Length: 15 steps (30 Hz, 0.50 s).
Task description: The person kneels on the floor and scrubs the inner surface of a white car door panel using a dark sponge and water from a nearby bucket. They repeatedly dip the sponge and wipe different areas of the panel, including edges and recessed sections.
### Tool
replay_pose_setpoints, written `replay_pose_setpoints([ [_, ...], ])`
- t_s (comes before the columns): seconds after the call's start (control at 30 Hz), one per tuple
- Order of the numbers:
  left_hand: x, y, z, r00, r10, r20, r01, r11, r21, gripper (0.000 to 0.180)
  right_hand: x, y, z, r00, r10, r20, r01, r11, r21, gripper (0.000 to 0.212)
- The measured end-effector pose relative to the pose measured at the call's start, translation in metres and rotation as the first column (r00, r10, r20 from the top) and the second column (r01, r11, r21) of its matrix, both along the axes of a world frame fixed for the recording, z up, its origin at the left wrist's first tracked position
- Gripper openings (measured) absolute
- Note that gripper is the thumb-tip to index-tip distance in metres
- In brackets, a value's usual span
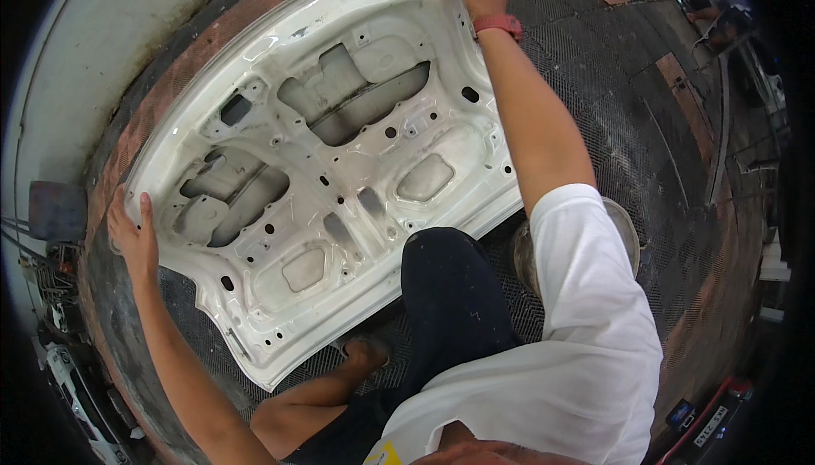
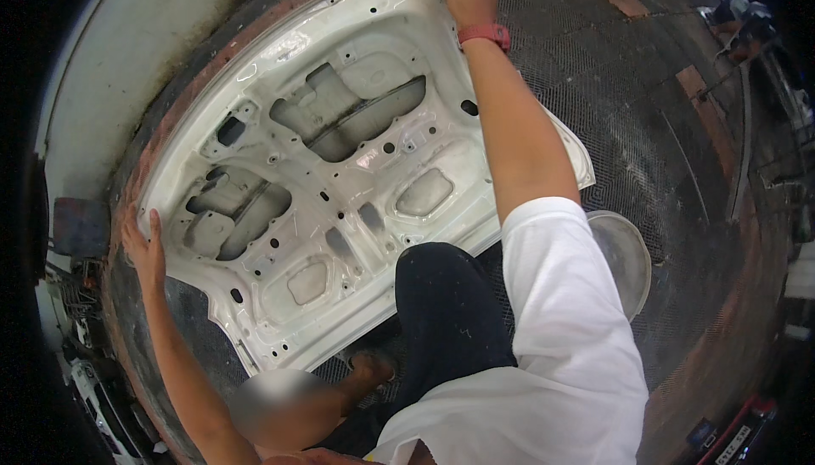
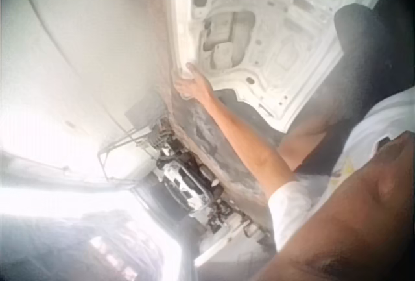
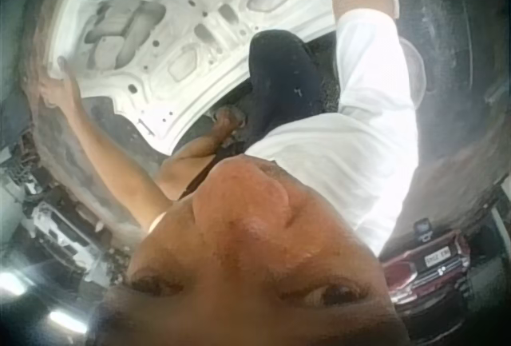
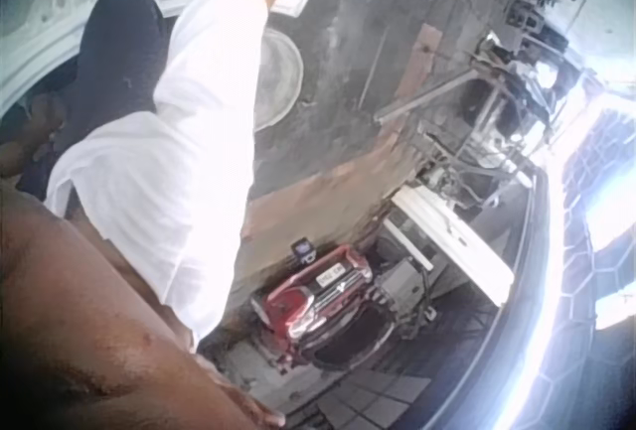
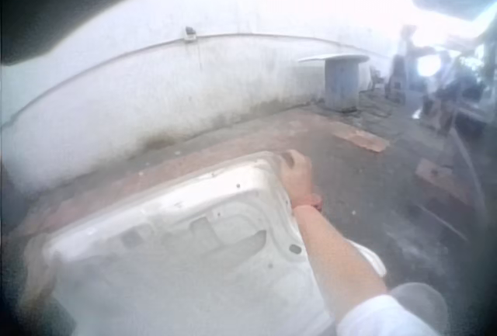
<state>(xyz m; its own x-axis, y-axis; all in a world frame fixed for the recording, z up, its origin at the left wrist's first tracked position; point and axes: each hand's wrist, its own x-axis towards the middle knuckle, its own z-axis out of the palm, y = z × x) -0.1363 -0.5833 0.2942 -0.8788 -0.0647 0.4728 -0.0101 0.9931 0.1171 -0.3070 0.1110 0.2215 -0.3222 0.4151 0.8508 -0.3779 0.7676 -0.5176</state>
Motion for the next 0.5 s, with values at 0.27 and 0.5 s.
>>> replay_pose_setpoints([
  [0.27, 0.0, -0.003, 0.0, 1.0, -0.009, 0.005, 0.009, 1.0, -0.014, 0.076, -0.009, 0.002, -0.017, 0.943, -0.185, 0.276, 0.26, 0.928, -0.268, 0.032],
  [0.5, -0.009, 0.01, -0.002, 1.0, -0.019, -0.007, 0.019, 1.0, -0.003, 0.073, -0.007, -0.096, 0.008, 0.993, -0.074, -0.088, 0.039, 0.939, -0.343, 0.038],
])
